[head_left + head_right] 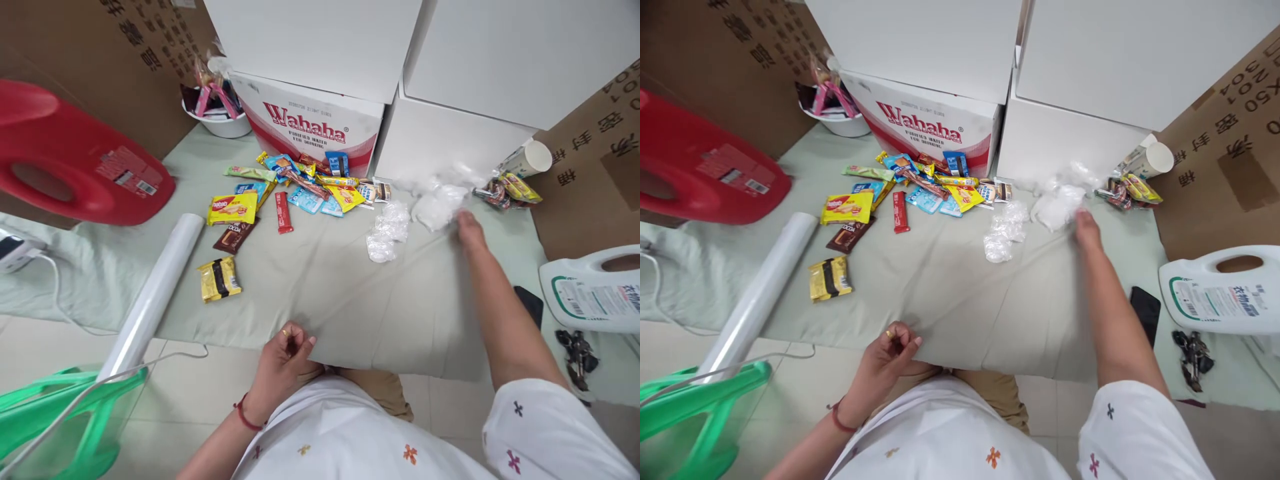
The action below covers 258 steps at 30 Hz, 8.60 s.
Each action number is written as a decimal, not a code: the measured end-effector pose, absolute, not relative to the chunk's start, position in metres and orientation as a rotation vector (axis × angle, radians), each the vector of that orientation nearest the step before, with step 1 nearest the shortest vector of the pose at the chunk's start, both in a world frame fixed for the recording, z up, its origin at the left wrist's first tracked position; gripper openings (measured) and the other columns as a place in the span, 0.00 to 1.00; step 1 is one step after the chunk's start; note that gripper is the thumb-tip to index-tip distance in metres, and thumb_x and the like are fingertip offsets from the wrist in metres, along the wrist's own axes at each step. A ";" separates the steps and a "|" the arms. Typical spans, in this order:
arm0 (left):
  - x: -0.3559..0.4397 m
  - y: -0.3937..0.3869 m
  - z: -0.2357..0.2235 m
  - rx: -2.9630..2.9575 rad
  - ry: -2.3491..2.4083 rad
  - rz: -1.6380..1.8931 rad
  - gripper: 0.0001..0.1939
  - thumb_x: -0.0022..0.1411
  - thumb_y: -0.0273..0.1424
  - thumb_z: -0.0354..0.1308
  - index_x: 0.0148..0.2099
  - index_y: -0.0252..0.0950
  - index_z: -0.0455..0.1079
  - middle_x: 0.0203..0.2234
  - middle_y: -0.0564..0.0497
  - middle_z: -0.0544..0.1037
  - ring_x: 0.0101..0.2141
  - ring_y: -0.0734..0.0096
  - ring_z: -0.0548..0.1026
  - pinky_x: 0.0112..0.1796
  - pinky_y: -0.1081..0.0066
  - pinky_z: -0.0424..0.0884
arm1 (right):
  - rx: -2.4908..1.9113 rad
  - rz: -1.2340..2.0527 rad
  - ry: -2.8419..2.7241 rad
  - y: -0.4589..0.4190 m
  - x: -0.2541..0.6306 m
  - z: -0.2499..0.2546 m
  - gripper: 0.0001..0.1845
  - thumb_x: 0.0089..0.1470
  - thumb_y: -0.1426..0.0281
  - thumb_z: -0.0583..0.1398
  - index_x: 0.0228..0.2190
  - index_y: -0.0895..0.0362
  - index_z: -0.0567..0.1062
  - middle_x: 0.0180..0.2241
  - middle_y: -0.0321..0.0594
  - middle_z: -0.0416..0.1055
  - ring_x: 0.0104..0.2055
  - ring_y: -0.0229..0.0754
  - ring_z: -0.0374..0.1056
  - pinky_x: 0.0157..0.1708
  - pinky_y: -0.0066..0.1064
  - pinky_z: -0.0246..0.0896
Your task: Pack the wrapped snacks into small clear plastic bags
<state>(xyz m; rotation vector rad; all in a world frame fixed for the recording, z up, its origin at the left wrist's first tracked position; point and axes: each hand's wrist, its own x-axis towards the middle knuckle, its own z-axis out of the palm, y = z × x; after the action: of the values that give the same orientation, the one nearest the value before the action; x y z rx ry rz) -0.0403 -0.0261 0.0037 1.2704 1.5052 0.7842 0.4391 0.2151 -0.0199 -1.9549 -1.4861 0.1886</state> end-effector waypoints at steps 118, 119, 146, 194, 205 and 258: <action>-0.041 -0.002 -0.004 1.453 1.267 0.813 0.22 0.65 0.49 0.56 0.27 0.38 0.69 0.18 0.55 0.65 0.23 0.72 0.62 0.27 0.71 0.56 | -1.414 1.482 -0.741 -0.014 0.132 0.002 0.28 0.35 0.48 0.74 0.28 0.58 0.78 0.23 0.35 0.73 0.24 0.33 0.63 0.23 0.25 0.62; -0.044 -0.002 -0.003 1.370 1.273 0.830 0.25 0.65 0.52 0.55 0.25 0.39 0.66 0.17 0.57 0.62 0.22 0.73 0.59 0.26 0.71 0.54 | -1.424 1.452 -0.720 -0.013 0.133 0.002 0.29 0.34 0.47 0.74 0.28 0.58 0.78 0.23 0.35 0.73 0.23 0.33 0.62 0.22 0.25 0.61; -0.045 -0.011 0.001 1.539 1.548 0.930 0.26 0.71 0.47 0.46 0.23 0.40 0.56 0.16 0.56 0.60 0.22 0.72 0.58 0.28 0.69 0.51 | -1.425 1.349 -0.874 -0.019 0.123 0.012 0.26 0.43 0.46 0.70 0.26 0.56 0.75 0.22 0.30 0.62 0.24 0.33 0.54 0.20 0.25 0.54; -0.106 -0.008 -0.002 1.661 2.127 1.231 0.23 0.62 0.42 0.59 0.53 0.32 0.70 0.48 0.37 0.75 0.50 0.52 0.73 0.52 0.51 0.69 | -1.553 1.241 -0.635 -0.020 0.182 -0.001 0.24 0.39 0.51 0.71 0.30 0.55 0.75 0.22 0.29 0.64 0.20 0.31 0.48 0.17 0.25 0.39; -0.050 0.029 0.031 2.501 1.514 0.248 0.19 0.63 0.18 0.49 0.41 0.40 0.79 0.50 0.42 0.81 0.62 0.46 0.69 0.64 0.26 0.40 | -1.623 1.146 -0.794 -0.016 0.193 0.008 0.24 0.43 0.48 0.68 0.32 0.54 0.74 0.22 0.31 0.65 0.20 0.34 0.50 0.18 0.28 0.42; -0.087 0.080 -0.024 2.572 1.282 0.261 0.31 0.74 0.49 0.44 0.74 0.47 0.55 0.73 0.48 0.55 0.72 0.52 0.51 0.67 0.34 0.30 | -2.352 0.429 -2.159 0.245 0.179 0.045 0.41 0.45 0.54 0.73 0.55 0.63 0.74 0.54 0.58 0.71 0.51 0.55 0.71 0.48 0.38 0.66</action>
<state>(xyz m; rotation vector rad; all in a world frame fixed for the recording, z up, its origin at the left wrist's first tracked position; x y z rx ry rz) -0.0874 0.0798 -0.0238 2.5724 1.2821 0.2611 0.1793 0.2452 0.0452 -2.3522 -2.1592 0.4293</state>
